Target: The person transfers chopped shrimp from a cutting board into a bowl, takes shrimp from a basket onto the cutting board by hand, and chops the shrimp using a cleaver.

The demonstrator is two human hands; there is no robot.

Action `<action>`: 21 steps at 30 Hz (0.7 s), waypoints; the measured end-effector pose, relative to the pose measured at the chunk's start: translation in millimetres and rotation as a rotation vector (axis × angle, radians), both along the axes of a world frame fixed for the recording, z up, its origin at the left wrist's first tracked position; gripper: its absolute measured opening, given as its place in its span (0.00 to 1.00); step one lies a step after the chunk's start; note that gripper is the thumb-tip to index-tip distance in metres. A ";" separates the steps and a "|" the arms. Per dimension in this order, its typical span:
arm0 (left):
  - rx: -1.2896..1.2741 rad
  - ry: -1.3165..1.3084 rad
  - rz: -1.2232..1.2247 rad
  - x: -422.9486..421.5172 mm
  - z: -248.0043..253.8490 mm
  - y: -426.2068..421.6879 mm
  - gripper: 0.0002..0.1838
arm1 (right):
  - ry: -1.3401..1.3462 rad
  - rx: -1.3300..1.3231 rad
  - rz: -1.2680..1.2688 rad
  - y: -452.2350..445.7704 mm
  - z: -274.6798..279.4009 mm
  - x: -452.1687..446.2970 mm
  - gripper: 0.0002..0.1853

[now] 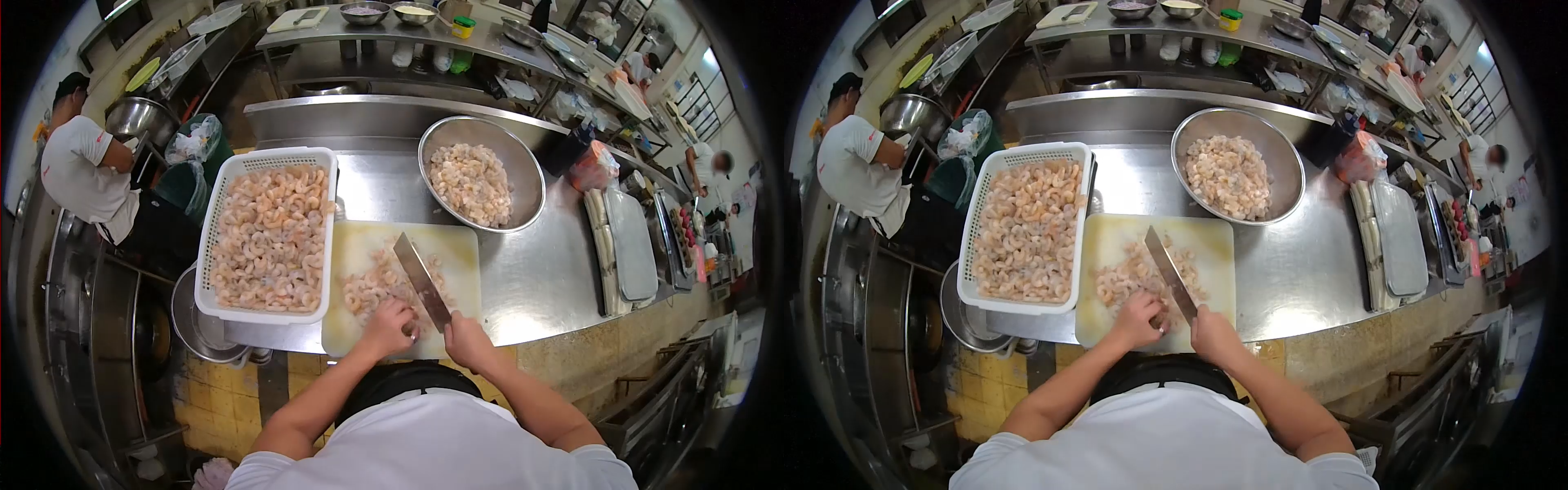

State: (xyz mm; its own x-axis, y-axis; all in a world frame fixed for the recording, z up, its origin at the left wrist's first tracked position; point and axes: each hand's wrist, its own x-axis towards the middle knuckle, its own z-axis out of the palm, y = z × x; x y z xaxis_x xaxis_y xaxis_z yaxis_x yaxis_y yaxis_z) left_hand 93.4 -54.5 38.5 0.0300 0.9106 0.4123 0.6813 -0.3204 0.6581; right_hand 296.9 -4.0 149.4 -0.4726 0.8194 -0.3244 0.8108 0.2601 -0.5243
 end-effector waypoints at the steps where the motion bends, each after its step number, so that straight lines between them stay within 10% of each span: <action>1: 0.032 0.042 -0.048 -0.6 7.7 -3.4 0.08 | -0.038 -0.022 -0.012 -7.3 1.0 1.5 0.10; 21: -0.006 0.017 0.035 5.4 -12.2 -15.5 0.13 | -0.063 0.058 0.049 -24.7 -62.0 -0.2 0.12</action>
